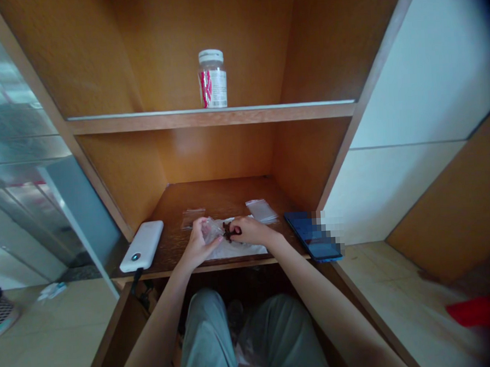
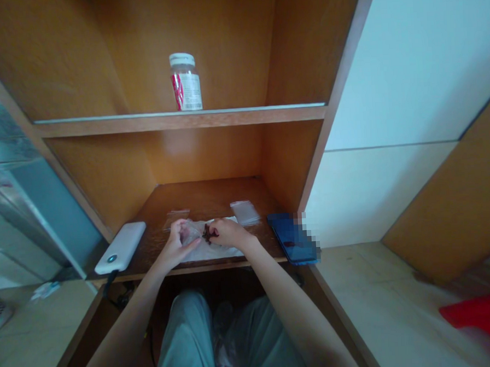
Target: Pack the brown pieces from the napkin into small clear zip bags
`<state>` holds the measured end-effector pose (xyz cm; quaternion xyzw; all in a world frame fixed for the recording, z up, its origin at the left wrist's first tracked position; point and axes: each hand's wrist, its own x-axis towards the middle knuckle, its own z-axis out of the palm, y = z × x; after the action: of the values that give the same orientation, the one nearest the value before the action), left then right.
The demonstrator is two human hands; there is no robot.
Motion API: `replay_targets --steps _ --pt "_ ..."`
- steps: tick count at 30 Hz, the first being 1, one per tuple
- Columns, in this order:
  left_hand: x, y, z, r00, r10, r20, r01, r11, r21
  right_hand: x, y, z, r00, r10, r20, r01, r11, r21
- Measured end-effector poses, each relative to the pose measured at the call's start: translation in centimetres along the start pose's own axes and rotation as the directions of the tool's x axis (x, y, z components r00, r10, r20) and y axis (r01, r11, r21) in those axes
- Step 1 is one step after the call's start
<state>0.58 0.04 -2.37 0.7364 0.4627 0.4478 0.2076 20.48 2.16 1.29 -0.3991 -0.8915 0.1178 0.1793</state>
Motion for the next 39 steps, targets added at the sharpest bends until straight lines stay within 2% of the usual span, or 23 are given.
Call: replay_targets --steps 8,12,21,28,32,34,37,39 --pt "0.1 0.2 0.1 1.0 -0.025 -0.009 0.025 1.0 -0.001 -0.7 0.1 -0.2 0.998 -0.035 0.057 0.039 0.997 -0.063" --pt "0.1 -0.1 0.2 1.0 -0.023 -0.006 0.023 1.0 -0.012 -0.7 -0.2 -0.1 0.999 -0.016 0.035 0.019 0.996 -0.09" --pt "0.0 -0.1 0.0 1.0 -0.01 0.009 0.01 1.0 -0.005 -0.1 -1.2 0.2 0.997 0.024 0.066 -0.014 0.989 -0.144" --pt "0.0 -0.2 0.0 1.0 -0.01 0.011 0.01 1.0 -0.021 0.6 -1.4 0.6 0.991 0.07 0.115 -0.056 0.99 -0.127" --pt "-0.1 -0.1 0.0 1.0 -0.012 0.024 0.013 0.999 -0.034 0.8 -0.8 0.5 0.996 0.073 0.059 -0.07 0.996 -0.054" --pt "-0.1 -0.1 0.0 0.999 -0.021 0.028 0.022 0.999 -0.044 0.9 -0.7 -0.1 0.996 0.086 -0.039 -0.085 0.996 0.028" --pt "-0.1 -0.1 0.0 0.999 -0.032 0.025 0.033 0.998 -0.058 1.3 -1.1 -1.2 0.967 0.112 -0.228 -0.073 0.982 0.174" --pt "0.0 -0.1 0.0 0.999 -0.033 0.027 0.035 0.997 -0.066 1.7 -1.7 -1.6 0.957 0.114 -0.267 -0.048 0.969 0.243"
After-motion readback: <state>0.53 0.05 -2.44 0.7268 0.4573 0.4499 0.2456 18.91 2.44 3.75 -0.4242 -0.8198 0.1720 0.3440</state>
